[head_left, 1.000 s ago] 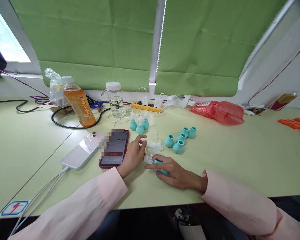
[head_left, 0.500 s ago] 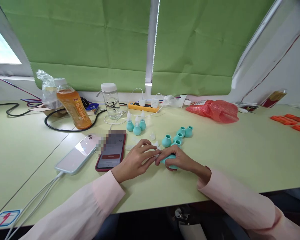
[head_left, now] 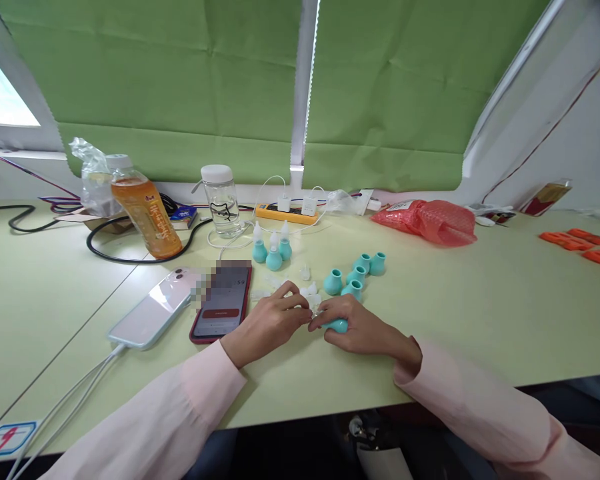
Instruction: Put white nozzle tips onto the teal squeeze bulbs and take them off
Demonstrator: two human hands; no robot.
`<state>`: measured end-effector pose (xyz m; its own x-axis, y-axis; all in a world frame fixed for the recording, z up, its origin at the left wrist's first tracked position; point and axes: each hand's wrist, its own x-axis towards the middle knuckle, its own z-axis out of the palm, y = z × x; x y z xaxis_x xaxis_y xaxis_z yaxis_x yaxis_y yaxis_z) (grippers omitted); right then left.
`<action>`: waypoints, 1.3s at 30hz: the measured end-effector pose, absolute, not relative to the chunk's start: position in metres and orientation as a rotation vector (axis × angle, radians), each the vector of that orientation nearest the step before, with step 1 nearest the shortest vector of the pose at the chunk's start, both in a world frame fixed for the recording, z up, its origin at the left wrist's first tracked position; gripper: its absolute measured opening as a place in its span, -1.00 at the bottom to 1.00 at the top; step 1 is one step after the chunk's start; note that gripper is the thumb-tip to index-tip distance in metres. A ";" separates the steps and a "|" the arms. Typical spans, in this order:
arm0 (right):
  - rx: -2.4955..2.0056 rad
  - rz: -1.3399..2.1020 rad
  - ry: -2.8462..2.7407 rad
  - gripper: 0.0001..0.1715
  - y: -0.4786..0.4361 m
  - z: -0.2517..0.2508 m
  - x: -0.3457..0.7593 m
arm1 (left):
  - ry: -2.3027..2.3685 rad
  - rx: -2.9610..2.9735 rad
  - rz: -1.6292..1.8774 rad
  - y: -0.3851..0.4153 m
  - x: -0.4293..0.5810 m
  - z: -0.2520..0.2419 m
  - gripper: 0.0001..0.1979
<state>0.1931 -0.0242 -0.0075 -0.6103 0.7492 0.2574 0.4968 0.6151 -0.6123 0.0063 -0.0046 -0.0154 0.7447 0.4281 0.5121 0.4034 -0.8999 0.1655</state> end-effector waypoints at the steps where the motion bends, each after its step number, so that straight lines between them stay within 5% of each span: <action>1: -0.974 0.636 -2.383 -0.63 -0.025 -0.007 0.193 | 0.678 2.848 0.841 -0.003 0.006 -0.013 -0.80; 17: -1.072 0.278 -2.400 -0.64 -0.028 -0.027 0.185 | 0.831 3.494 0.489 -0.019 0.015 -0.015 -0.82; 24: -1.044 0.353 -2.304 -0.64 -0.028 -0.024 0.182 | 0.992 3.331 0.656 -0.014 0.017 -0.023 -0.84; 34: -1.169 1.038 -1.915 -0.65 -0.025 -0.018 0.184 | 1.070 3.159 0.931 -0.011 0.017 -0.028 -0.85; 39: -0.970 0.787 -2.053 -0.67 -0.025 -0.017 0.184 | 1.008 2.794 0.935 -0.015 0.015 -0.017 -0.79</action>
